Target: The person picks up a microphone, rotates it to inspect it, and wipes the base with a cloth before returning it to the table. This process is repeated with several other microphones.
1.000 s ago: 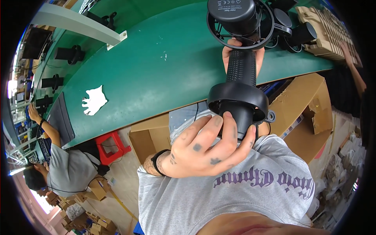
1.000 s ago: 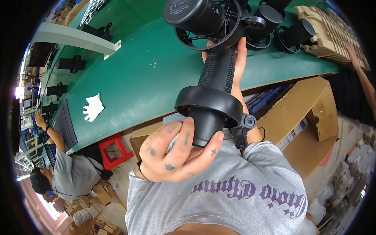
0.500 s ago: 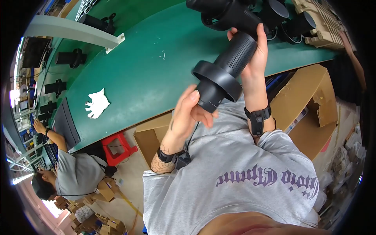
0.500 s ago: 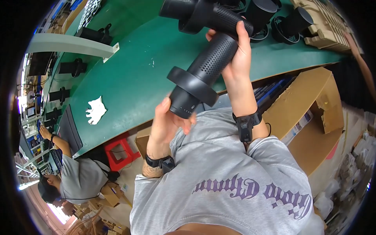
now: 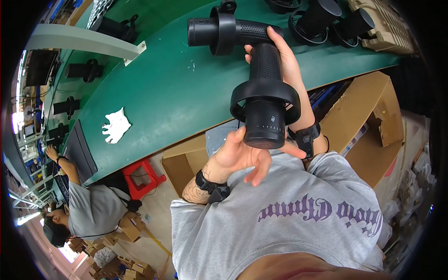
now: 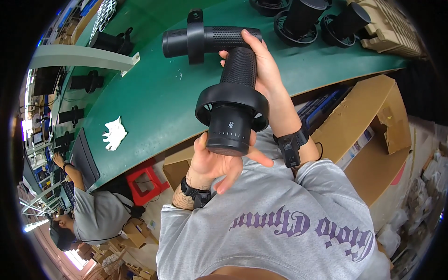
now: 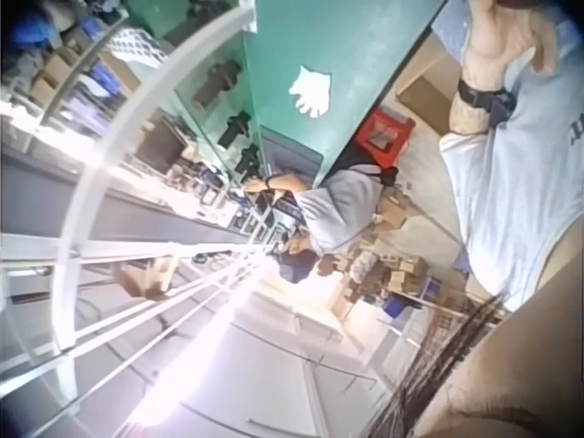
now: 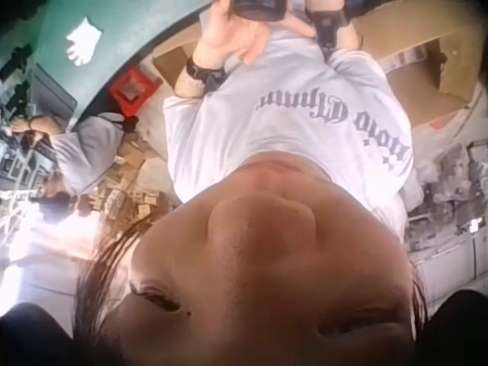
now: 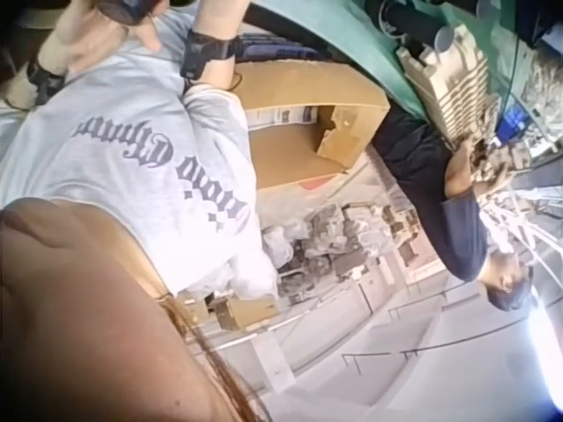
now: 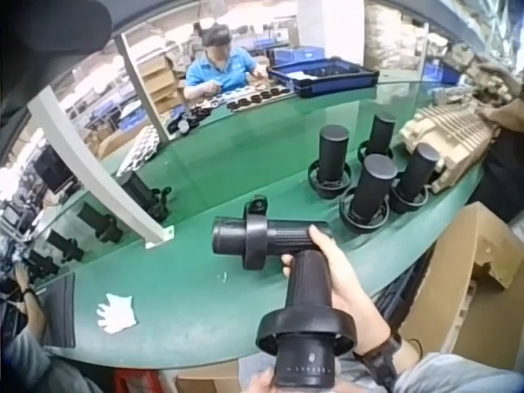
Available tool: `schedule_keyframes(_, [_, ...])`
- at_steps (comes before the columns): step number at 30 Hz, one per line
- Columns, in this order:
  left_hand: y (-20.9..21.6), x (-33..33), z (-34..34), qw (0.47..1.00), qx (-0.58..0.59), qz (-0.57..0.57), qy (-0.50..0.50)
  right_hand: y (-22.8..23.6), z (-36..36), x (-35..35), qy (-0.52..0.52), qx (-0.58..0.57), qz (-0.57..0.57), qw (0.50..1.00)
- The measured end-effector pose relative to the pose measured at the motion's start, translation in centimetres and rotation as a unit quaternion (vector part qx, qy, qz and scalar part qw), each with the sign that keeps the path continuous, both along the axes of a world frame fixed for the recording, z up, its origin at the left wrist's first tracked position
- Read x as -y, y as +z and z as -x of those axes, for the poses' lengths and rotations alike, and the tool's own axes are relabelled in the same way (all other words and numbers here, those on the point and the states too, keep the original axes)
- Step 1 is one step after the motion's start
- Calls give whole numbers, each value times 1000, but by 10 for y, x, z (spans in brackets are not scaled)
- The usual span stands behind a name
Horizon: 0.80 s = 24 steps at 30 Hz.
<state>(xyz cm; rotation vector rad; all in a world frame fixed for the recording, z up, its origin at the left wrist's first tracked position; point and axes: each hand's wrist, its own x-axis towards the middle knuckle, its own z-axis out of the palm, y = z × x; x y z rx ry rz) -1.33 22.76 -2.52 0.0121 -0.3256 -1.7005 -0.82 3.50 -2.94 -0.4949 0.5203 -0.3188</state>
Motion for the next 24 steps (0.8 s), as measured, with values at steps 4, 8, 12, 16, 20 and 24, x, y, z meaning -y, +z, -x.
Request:
schedule_keyframes(4, [3, 0, 0, 999, -18, 20, -18, 2, -2, -4, 8, 11, 0, 1000])
schedule_keyframes(8, [1, 0, 1, 998, -57, 30, -22, 0, -2, -4, 16, 23, -5, 1000])
schedule_keyframes(12, [0, -1, 3, 992, -118, 36, -17, -2, -4, -4, 9, 21, -12, 1000])
schedule_keyframes(16, [-4, 1, 7, 973, -222, 65, -21, -4, -7, -6, -20, 5, -15, 1000])
schedule_keyframes(20, [-12, 5, 15, 945, -296, 140, 11, -10, -12, -5, -42, 24, -21, 999])
schedule_keyframes(24, [-19, 6, 13, 947, -287, 142, 33, -8, -20, 4, -52, 43, -32, 997])
